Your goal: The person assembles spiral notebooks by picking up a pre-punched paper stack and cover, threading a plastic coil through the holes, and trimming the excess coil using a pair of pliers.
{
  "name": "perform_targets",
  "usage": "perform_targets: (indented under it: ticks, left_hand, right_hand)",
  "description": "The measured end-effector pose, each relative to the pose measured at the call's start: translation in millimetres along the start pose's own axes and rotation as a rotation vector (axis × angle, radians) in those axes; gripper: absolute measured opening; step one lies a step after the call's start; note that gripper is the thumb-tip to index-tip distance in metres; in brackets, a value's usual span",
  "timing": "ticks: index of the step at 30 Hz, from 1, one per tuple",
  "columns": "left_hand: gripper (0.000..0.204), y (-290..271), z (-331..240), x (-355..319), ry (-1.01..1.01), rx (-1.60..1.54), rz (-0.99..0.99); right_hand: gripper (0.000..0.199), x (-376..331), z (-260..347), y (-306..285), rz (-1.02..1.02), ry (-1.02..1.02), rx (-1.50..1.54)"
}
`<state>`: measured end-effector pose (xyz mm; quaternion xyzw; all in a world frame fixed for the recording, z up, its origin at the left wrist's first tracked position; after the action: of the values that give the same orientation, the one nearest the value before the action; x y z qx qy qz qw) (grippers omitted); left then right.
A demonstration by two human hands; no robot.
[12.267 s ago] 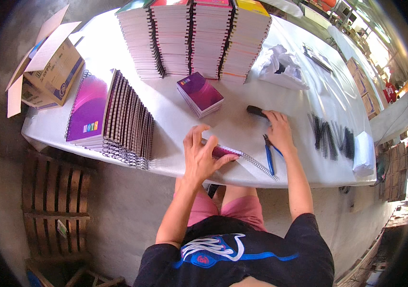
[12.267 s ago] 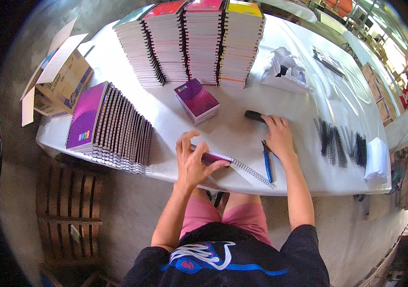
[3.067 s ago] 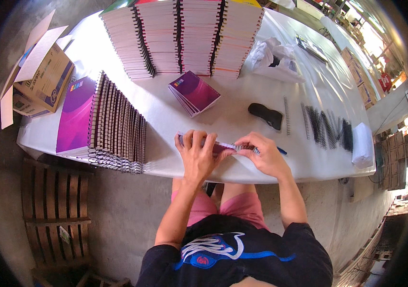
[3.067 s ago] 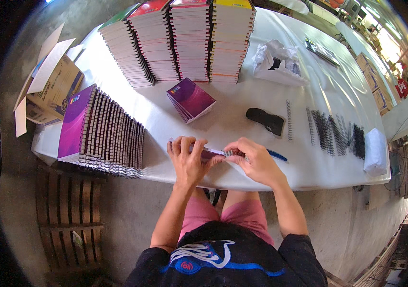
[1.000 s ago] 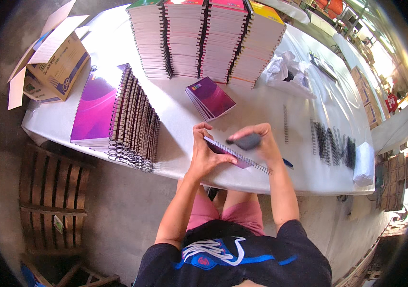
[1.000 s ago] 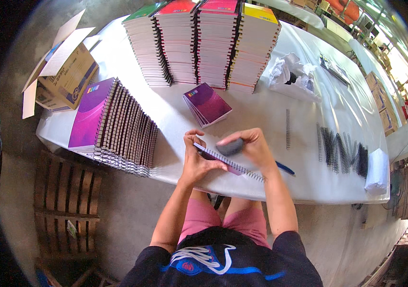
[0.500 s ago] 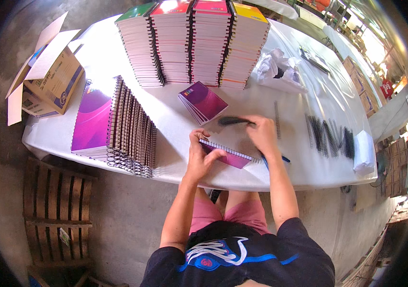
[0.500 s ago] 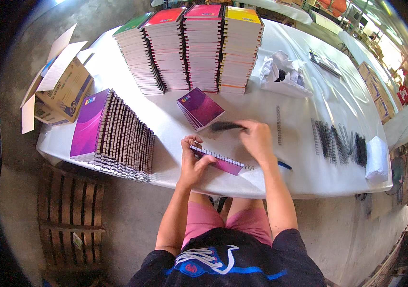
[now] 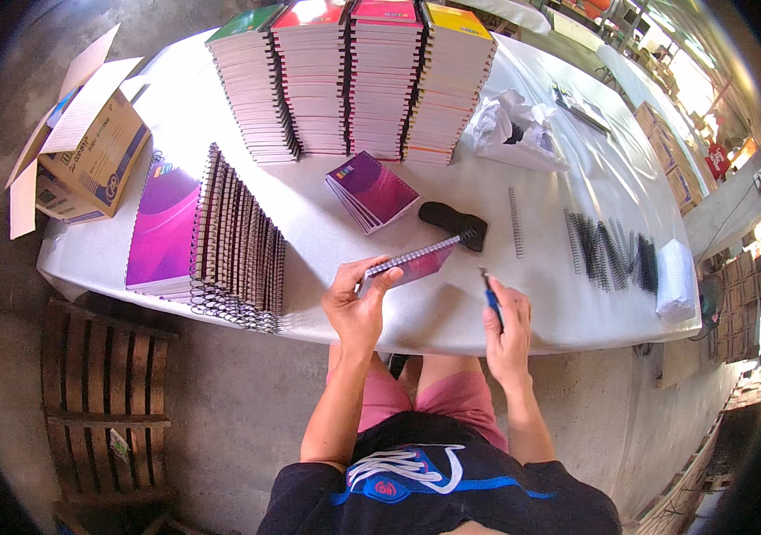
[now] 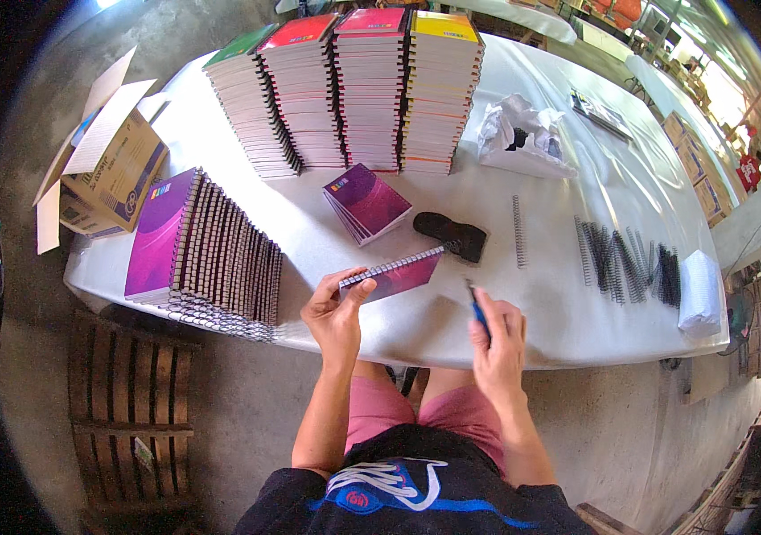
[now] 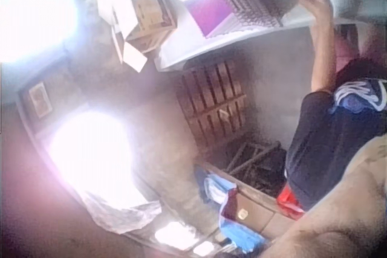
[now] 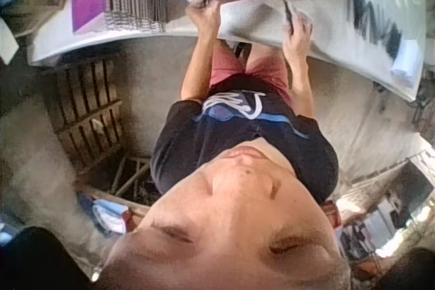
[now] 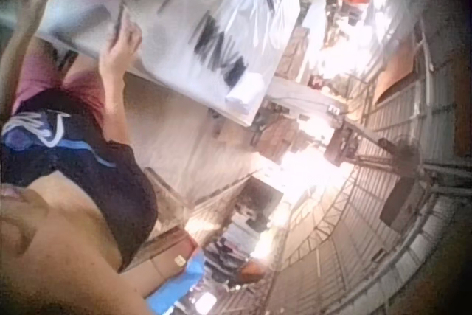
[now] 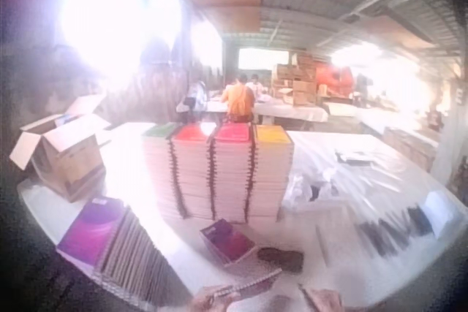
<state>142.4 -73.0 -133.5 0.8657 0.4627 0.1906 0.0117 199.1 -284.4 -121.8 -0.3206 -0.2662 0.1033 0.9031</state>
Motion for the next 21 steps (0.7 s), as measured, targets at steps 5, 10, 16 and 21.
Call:
perform_targets:
  ticks: [5, 10, 16, 21]
  left_hand:
    - [0.034, -3.1, -25.7, 1.3, 0.334, 0.255, -0.045]
    - [0.042, -8.1, -40.1, 2.2, 0.436, 0.361, 0.001]
    - [0.044, -7.3, -47.0, 0.4, 0.493, 0.39, -0.003]
    - [0.042, -4.0, -44.3, -4.3, 0.591, 0.429, -0.047]
  right_hand:
    - [0.038, 17.6, 88.9, -3.2, 0.079, -0.319, -0.075]
    - [0.038, 25.8, 105.8, 4.2, 0.112, -0.359, -0.012]
    - [0.038, 24.4, 101.8, 2.3, 0.283, -0.323, 0.07]
    - [0.04, 13.7, 98.3, 2.4, 0.586, 0.217, 0.825]
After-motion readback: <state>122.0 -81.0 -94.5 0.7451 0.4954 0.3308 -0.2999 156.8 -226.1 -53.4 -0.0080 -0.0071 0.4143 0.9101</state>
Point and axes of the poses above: each hand's wrist, its own x-axis towards the middle knuckle, its own y-axis out of the palm, z = x × y, the point moved 1 cm from there along x, towards the middle knuckle, and after that the axes turned 3 degrees about -z, right-handed, at the moved point
